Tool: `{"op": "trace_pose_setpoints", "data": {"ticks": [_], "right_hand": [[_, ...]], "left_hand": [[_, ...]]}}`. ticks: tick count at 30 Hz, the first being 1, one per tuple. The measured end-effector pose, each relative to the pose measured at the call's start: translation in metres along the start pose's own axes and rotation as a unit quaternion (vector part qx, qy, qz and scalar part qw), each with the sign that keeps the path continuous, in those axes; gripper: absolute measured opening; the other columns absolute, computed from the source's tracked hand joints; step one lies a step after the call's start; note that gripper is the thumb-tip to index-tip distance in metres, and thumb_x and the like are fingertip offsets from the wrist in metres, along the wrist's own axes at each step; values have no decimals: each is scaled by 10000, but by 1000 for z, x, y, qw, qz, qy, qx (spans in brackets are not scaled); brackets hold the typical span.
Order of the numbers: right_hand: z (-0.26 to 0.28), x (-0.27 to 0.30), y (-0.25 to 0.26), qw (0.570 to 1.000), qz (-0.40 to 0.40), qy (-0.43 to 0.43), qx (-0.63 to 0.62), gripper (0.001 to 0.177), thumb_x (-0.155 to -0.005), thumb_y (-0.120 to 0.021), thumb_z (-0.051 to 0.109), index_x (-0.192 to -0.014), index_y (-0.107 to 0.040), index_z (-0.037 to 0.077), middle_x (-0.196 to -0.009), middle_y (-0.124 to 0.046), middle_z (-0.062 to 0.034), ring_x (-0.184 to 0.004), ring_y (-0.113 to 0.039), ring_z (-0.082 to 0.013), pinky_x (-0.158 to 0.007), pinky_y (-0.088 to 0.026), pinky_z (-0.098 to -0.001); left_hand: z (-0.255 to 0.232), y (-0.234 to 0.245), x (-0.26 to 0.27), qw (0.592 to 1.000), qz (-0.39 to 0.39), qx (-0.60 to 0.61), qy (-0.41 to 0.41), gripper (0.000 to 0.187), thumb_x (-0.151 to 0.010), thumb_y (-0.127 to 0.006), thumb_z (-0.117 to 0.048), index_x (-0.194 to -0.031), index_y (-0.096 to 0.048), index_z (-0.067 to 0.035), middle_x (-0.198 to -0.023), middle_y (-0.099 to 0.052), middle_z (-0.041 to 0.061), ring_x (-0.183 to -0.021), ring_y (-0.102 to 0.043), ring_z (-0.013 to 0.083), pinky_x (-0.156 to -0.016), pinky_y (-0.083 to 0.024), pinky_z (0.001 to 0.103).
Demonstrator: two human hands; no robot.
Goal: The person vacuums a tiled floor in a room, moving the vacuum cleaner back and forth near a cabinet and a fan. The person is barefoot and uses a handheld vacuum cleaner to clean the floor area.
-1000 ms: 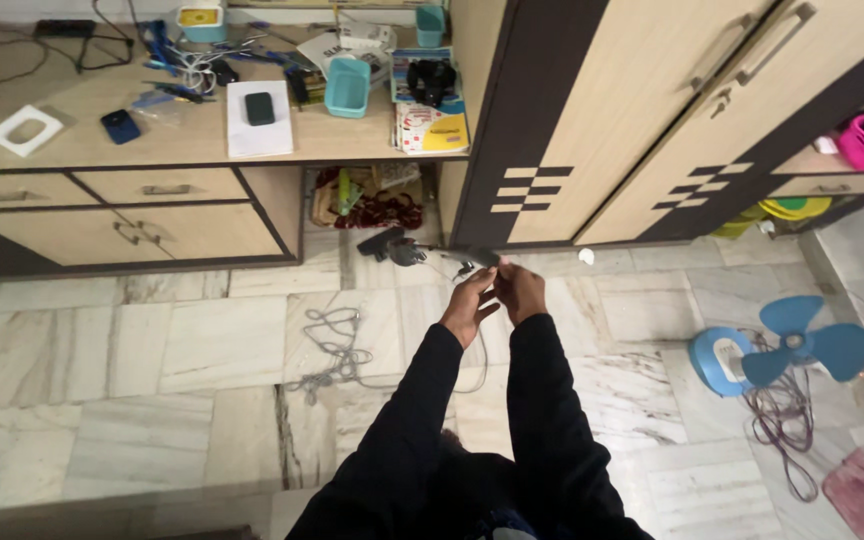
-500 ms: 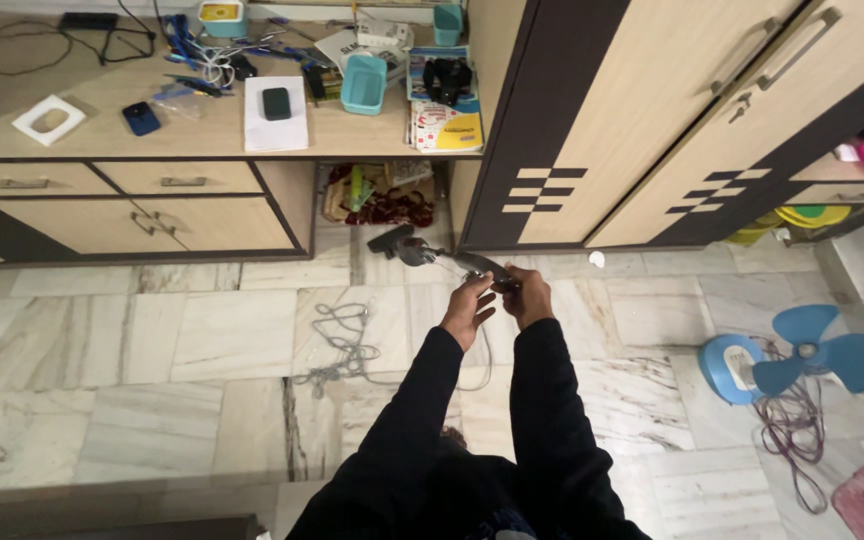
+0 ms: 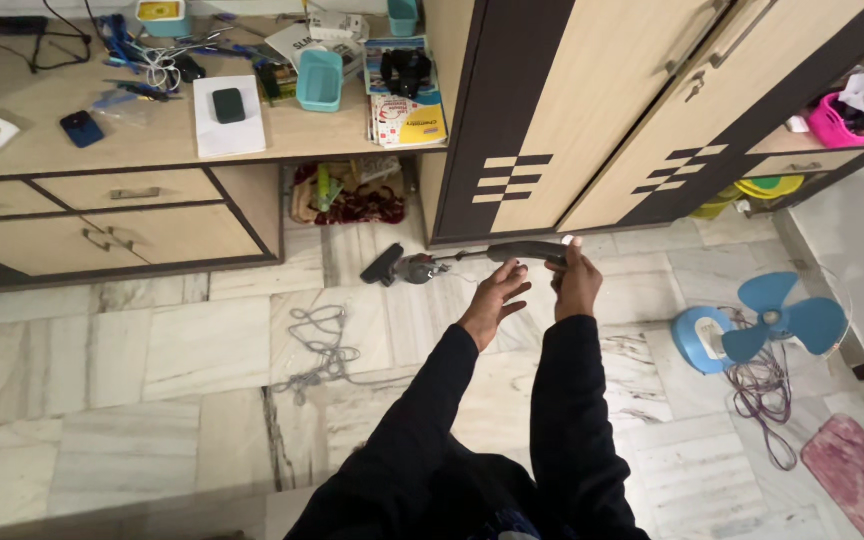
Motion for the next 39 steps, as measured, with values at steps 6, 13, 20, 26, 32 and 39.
{"op": "trace_pose_setpoints", "data": {"ticks": [6,13,20,26,32,39], "right_hand": [[-23,-33,12,997,-16,4,78,498,-1042,-569,497,-844,-617,42,-649,-591,-44,-452,-446,-102,-413,-354,-257],[-47,-40,-22,991,29,-132,6,397,-1026,-604,402,-806,-568,73,-616,-537,-49,-438,-413,-134,-386,-301,-291],[-89,-39,-71,984,82,-159,4,425,-1017,-616,395,-811,-591,25,-644,-558,-79,-463,-442,-159,-401,-326,-323],[-109,-14,-92,967,141,-214,9,361,-1023,-625,355,-843,-586,44,-680,-576,-66,-491,-461,-146,-419,-356,-309],[-68,41,-111,949,169,-233,127,389,-884,-786,382,-877,-683,7,-676,-630,-83,-474,-567,-170,-408,-401,-290],[-27,54,-98,956,147,-173,186,297,-741,-786,269,-758,-724,-21,-594,-628,-97,-418,-514,-163,-378,-356,-286]], "left_hand": [[7,-1,-10,1000,-17,-17,19,898,-929,-672,-443,-1625,-236,-81,-1503,-502,48,-1315,-546,202,-1035,-463,374],[4,18,-22,998,-47,31,7,547,-909,-720,-444,-1333,-551,-143,-1260,-576,4,-1177,-586,170,-955,-493,367],[-12,45,-27,995,-83,41,-41,376,-930,-708,-445,-1156,-625,-156,-1145,-633,18,-1103,-605,168,-942,-484,349],[-5,80,-19,986,-161,41,-26,373,-943,-688,-447,-1147,-634,-140,-1121,-637,-4,-1062,-604,175,-929,-478,385],[8,104,-10,982,-189,20,-5,357,-969,-609,-426,-1162,-672,-133,-1081,-665,22,-1067,-607,172,-887,-454,390],[4,89,8,987,-152,42,15,383,-991,-585,-422,-1207,-671,-117,-1173,-699,42,-1140,-632,188,-956,-465,390]]}}
Point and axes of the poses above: each hand's wrist, its own x-axis away from the middle knuckle, its own y-axis out of the back of the hand, z = x × y, the point moved 2 cm from there along -x, towards the middle knuckle
